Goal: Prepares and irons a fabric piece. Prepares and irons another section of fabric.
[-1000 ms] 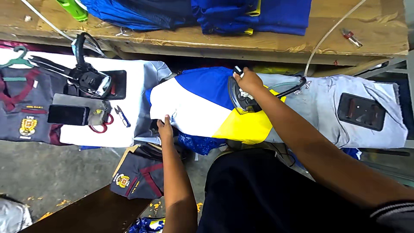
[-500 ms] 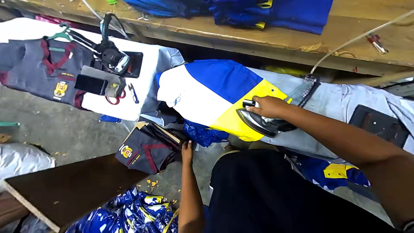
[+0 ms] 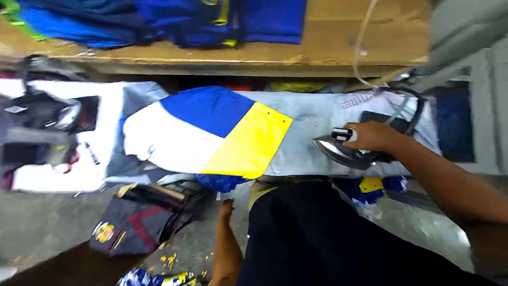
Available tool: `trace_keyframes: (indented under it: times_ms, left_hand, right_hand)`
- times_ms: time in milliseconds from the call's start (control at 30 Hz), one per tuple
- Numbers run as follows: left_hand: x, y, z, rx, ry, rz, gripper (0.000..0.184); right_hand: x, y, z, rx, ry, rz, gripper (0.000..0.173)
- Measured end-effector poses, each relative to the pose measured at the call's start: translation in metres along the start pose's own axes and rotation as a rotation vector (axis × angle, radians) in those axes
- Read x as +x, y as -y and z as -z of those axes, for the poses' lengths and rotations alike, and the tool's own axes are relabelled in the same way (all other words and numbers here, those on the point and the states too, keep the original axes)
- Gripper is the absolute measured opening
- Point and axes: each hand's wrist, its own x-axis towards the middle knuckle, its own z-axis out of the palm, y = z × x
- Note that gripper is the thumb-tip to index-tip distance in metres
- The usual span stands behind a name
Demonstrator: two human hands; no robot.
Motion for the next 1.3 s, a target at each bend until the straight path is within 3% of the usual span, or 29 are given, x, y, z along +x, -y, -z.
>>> trace_keyframes:
  times_ms: [100, 333, 600, 667, 733, 833, 1000, 1100, 1300]
  left_hand:
    - [0.002, -0.032, 0.003, -0.028, -0.097, -0.128, 0.052]
    - [-0.005, -0.070, 0.001, -0.444, -0.123, -0.196, 0.049]
    - [-0.035, -0.100, 0.018, -0.770, -0.265, -0.250, 0.044]
    - [-0.036, -0.107, 0.027, -0.806, -0.313, -0.271, 0.044]
    - [-0.041, -0.113, 0.037, -0.793, -0.350, -0.288, 0.047]
    - [-0.045, -0.120, 0.048, -0.736, -0.393, -0.276, 0.048]
    - [-0.035, -0.128, 0.060, -0.626, -0.392, -0.239, 0.045]
    - [-0.035, -0.134, 0.068, -0.519, -0.360, -0.219, 0.041]
    - [-0.035, -0.135, 0.080, -0.451, -0.332, -0.226, 0.035]
  right_hand:
    - [-0.013, -0.061, 0.012, 0.017, -0.063, -0.057, 0.049]
    - [-0.004, -0.164, 0.010, 0.027, -0.170, -0.212, 0.042]
    - [0.000, -0.195, -0.013, 0.088, -0.181, -0.230, 0.056]
    - [0.002, -0.185, 0.001, 0.092, -0.105, -0.244, 0.067]
    - [0.005, -0.157, 0.017, 0.102, -0.145, -0.192, 0.074]
    - [0.024, -0.078, 0.020, 0.195, -0.279, 0.009, 0.059]
    - [0.108, 0.066, -0.017, 0.293, -0.135, 0.240, 0.041]
    - [0.150, 0.122, -0.042, 0.251, -0.198, 0.193, 0.041]
    - [0.170, 0.160, -0.061, 0.158, -0.268, 0.056, 0.041]
